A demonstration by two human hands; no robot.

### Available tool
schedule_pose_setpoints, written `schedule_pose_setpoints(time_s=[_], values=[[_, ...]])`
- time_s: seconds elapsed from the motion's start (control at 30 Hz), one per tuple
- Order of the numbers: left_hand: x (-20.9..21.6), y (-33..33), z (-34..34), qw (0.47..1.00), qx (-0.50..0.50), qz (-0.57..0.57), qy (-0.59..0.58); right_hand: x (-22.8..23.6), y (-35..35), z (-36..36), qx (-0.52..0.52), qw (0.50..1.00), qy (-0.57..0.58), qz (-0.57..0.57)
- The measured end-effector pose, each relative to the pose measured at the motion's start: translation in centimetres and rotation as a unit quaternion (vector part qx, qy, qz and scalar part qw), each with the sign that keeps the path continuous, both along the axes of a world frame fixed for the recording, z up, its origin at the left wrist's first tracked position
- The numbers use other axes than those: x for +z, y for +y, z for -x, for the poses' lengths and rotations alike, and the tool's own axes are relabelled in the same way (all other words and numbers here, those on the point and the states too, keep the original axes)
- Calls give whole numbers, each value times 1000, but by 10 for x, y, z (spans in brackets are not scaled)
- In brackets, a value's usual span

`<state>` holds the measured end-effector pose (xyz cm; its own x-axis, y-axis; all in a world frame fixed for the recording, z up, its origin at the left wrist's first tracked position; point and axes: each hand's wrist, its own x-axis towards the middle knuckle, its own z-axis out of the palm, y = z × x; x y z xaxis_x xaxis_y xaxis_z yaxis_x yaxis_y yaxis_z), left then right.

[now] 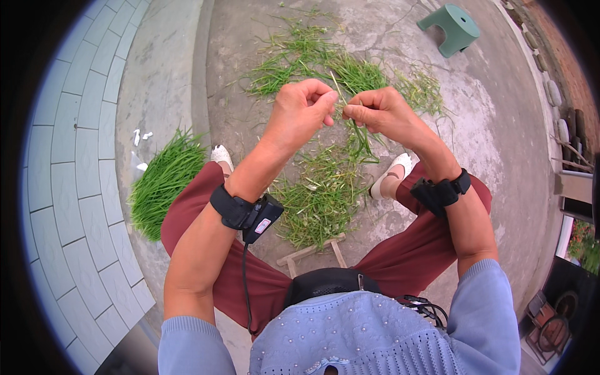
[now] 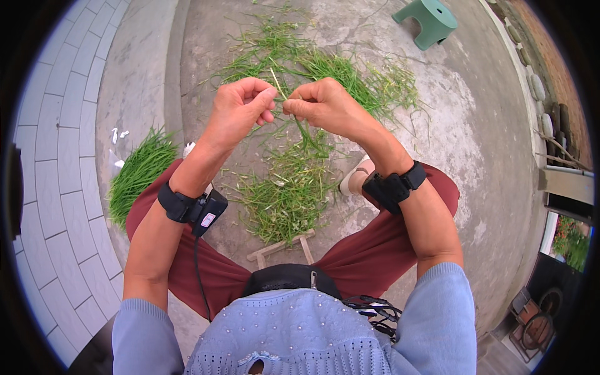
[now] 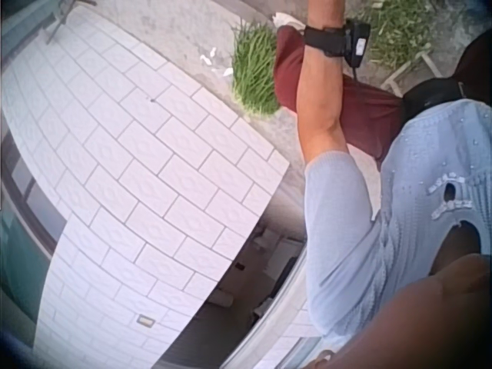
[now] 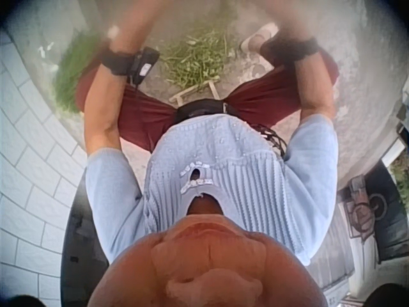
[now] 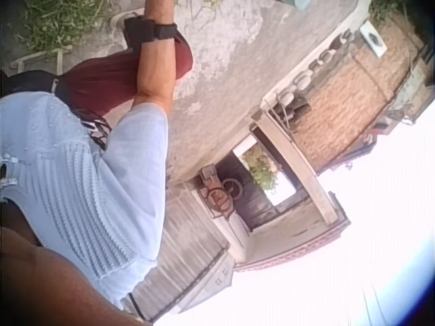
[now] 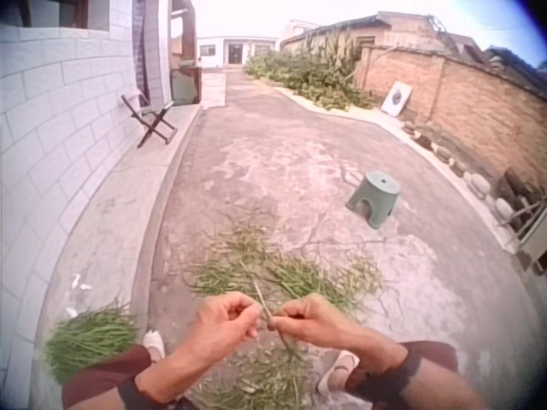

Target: The person picks through a pile of green stalks on the ground by hand, selecting individual stems and gathering them into a bundle.

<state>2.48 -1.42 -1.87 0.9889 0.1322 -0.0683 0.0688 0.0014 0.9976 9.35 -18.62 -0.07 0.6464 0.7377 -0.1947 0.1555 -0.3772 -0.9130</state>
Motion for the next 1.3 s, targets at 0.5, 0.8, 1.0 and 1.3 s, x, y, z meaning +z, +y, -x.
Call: schedule_pose_setpoints(time_s=[0.5, 0.8, 1.0, 1.3], values=[[14, 45, -9, 975, 217, 26, 30, 7, -10, 6, 27, 994, 105, -15], [7, -1, 3, 987, -135, 83, 3, 7, -4, 6, -21, 982, 169, -87], [10, -4, 6, 981, -62, 183, 32, 4, -1, 5, -28, 991, 122, -51], [3, -4, 7, 993, -87, 70, 27, 5, 0, 1, -103, 985, 85, -111]])
